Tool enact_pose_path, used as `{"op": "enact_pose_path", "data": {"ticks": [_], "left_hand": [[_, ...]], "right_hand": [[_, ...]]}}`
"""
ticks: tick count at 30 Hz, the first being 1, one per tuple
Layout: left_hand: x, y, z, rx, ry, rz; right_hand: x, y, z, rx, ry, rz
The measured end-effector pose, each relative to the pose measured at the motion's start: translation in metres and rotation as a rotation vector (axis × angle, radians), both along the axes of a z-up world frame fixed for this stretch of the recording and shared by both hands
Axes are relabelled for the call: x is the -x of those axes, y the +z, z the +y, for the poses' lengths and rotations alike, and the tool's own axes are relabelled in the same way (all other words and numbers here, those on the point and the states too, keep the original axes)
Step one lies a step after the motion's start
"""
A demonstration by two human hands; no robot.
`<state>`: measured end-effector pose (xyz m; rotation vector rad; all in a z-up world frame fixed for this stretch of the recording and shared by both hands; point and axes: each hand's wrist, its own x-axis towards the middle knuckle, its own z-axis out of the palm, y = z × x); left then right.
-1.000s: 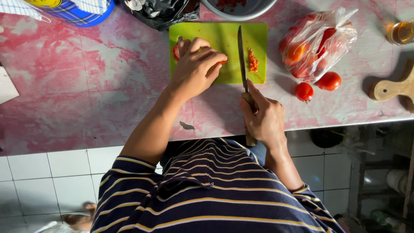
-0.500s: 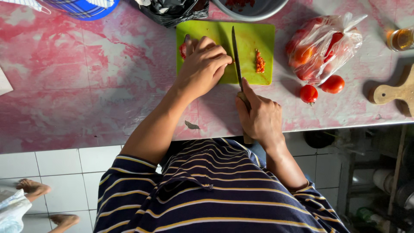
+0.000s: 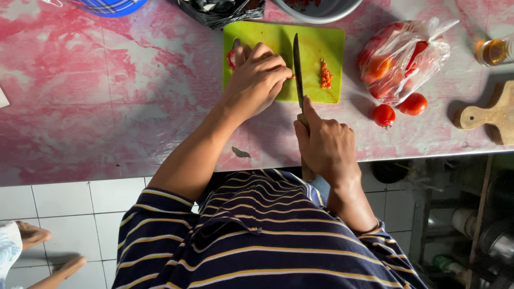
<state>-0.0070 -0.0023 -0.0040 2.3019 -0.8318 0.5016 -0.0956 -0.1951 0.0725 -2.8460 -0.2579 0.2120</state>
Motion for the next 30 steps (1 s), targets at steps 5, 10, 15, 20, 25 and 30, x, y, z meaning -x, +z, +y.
{"op": "enact_pose_path", "data": {"ticks": [5,10,15,20,25,30], "left_hand": [[0.000,-0.001,0.002,0.014,-0.064,0.077],[0.001,0.000,-0.003,-0.001,0.008,0.074],[-0.002,-0.004,-0.005,-0.014,0.040,0.089],[-0.001,-0.001,-0.001,0.007,0.005,0.096],[0.001,0.002,-0.002,0.018,0.038,0.119],[-0.001,0.002,-0.002,0.034,0.054,0.110]], "right_hand": [[-0.012,-0.015,0.017,0.042,-0.044,-0.114],[-0.009,-0.007,0.014,0.019,0.002,-0.168],[0.004,-0.005,0.020,-0.007,-0.008,-0.077],[-0.011,-0.016,0.026,0.036,-0.066,-0.144],[-0.004,-0.004,0.013,-0.061,-0.032,-0.098],[0.000,-0.011,0.020,-0.086,-0.016,-0.074]]}}
